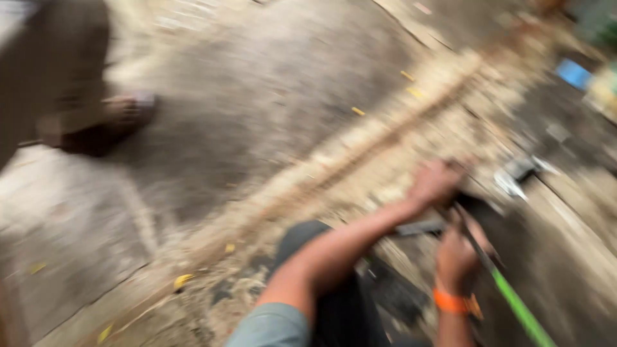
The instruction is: Using a metal file to smooth or shape a motorcycle engine part.
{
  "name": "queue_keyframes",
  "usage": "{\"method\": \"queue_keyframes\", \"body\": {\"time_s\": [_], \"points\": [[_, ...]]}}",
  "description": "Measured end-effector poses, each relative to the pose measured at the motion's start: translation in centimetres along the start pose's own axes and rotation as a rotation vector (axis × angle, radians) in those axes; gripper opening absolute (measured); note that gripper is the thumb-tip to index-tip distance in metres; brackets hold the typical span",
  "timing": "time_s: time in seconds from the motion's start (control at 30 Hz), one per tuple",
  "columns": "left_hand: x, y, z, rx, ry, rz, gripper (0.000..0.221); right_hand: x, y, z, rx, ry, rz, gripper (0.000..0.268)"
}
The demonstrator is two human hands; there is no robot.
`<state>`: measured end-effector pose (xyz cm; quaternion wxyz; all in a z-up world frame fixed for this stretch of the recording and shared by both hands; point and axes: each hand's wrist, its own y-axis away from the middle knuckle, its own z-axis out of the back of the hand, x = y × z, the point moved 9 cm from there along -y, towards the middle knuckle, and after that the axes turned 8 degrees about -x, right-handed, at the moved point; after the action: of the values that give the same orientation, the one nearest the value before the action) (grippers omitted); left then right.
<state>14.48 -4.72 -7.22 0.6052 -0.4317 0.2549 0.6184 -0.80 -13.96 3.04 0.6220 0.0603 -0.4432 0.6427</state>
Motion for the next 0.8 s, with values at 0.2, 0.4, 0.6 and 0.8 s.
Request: {"method": "queue_keyframes", "body": {"time_s": [0.2,0.4,0.6,0.8], "points": [[-2.4,2.4,7.4,-0.115,0.281,0.221,0.072,-3.6,1.5,-1.1,0.078,0.356,-0.069,0.025],[-2.7,3.0,8.1,-0.138,0.354,0.22,0.075,-1.9,-0.1,0.2,-0.112,-0.029,0.122,0.024],[0.4,2.0,4.5,-0.118,0.552,0.364,0.09,-3.5,-0.3,-0.9,-0.054,-0.175,-0.111,0.022],[0.1,1.9,5.3,-0.133,0.619,0.39,0.096,-4.9,-1.8,-0.8,-0.087,-0.087,-0.073,0.02]]}}
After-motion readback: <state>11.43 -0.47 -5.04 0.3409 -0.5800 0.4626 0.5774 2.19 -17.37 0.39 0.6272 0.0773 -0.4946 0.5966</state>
